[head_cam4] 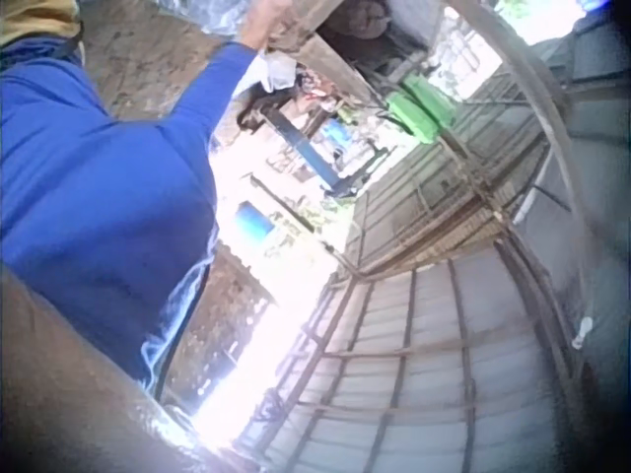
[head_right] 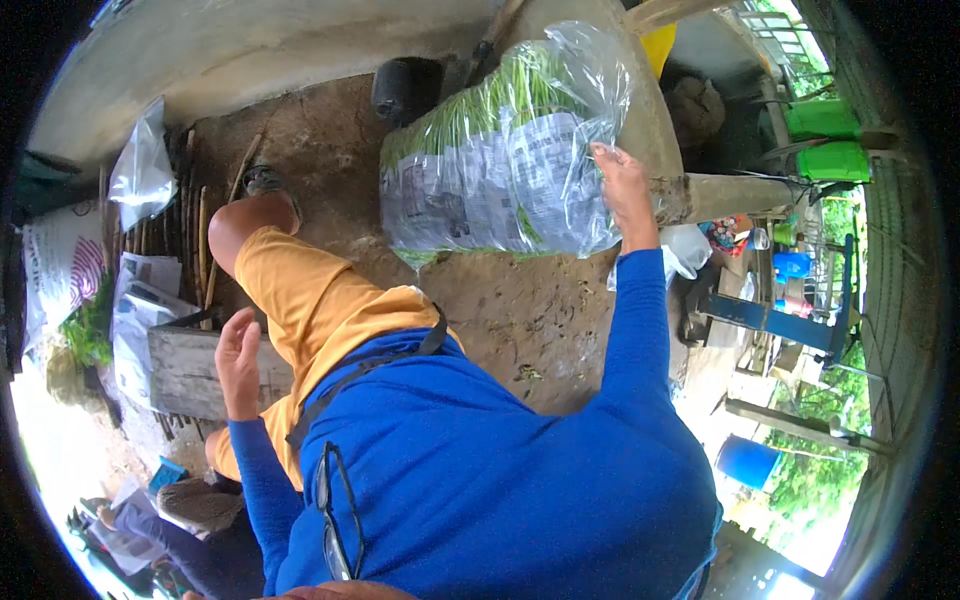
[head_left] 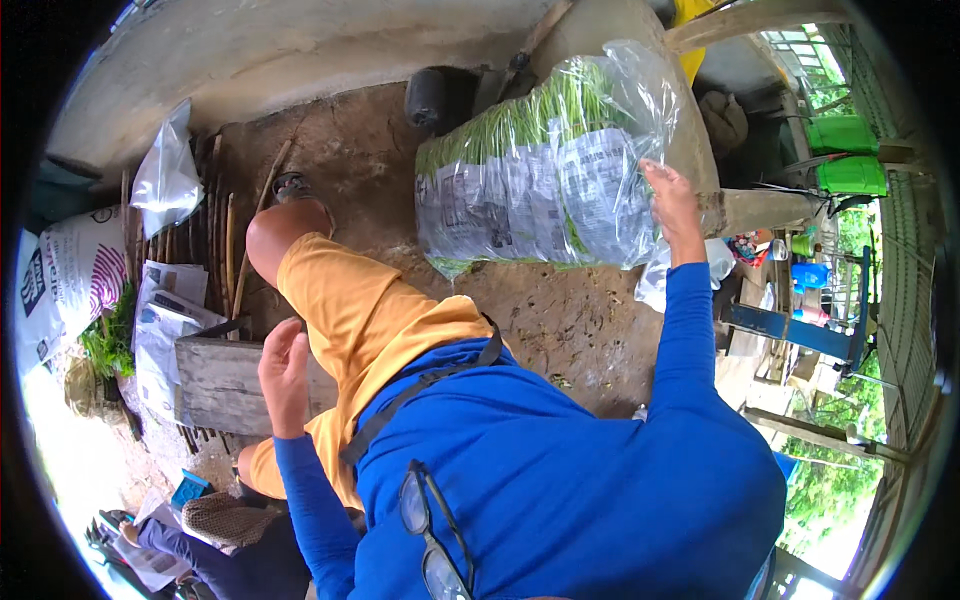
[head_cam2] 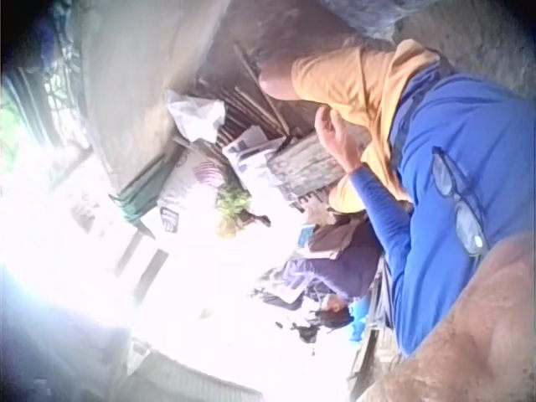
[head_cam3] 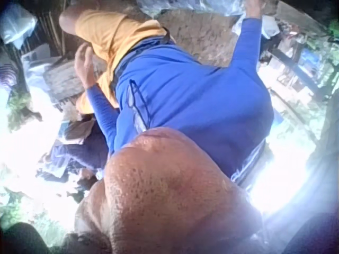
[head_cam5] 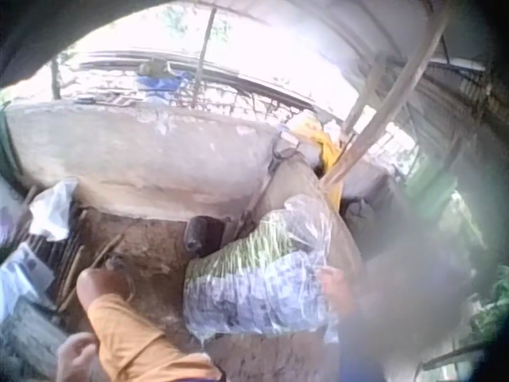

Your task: The person packs green leaves into plastic bags by hand, pressing them down and folding the bags to secure them.

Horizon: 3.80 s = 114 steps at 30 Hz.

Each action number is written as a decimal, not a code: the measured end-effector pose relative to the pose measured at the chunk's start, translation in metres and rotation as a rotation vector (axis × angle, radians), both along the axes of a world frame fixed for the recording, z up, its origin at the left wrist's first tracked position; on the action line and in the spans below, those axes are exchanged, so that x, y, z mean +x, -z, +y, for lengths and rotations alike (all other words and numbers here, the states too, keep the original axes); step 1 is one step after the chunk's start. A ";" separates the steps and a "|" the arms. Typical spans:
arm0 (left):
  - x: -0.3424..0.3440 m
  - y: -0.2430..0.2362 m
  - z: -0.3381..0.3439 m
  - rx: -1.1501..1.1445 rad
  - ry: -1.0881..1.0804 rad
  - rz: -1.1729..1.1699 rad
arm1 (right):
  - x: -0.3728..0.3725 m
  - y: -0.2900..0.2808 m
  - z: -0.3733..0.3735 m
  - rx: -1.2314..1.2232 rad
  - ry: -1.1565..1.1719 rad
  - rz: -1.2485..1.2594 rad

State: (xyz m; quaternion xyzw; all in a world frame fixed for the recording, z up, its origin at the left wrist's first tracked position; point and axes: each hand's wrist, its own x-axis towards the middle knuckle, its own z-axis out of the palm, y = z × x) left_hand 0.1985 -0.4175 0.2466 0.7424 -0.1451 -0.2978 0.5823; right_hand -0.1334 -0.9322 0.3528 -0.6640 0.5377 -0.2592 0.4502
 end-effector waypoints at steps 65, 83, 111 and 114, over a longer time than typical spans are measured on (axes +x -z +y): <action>0.014 -0.075 -0.242 -0.333 0.563 -0.832 | 0.218 -0.039 0.185 -0.521 -0.677 -0.353; 0.065 -0.035 -0.272 -0.356 0.748 -1.054 | 0.148 -0.026 0.194 -0.777 -0.577 -0.319; 0.237 -0.013 -0.380 0.418 0.357 -1.228 | -0.082 0.042 -0.037 -0.797 0.387 1.075; 0.224 -0.014 -0.398 0.377 0.380 -1.101 | -0.083 0.019 -0.025 -0.467 0.337 0.982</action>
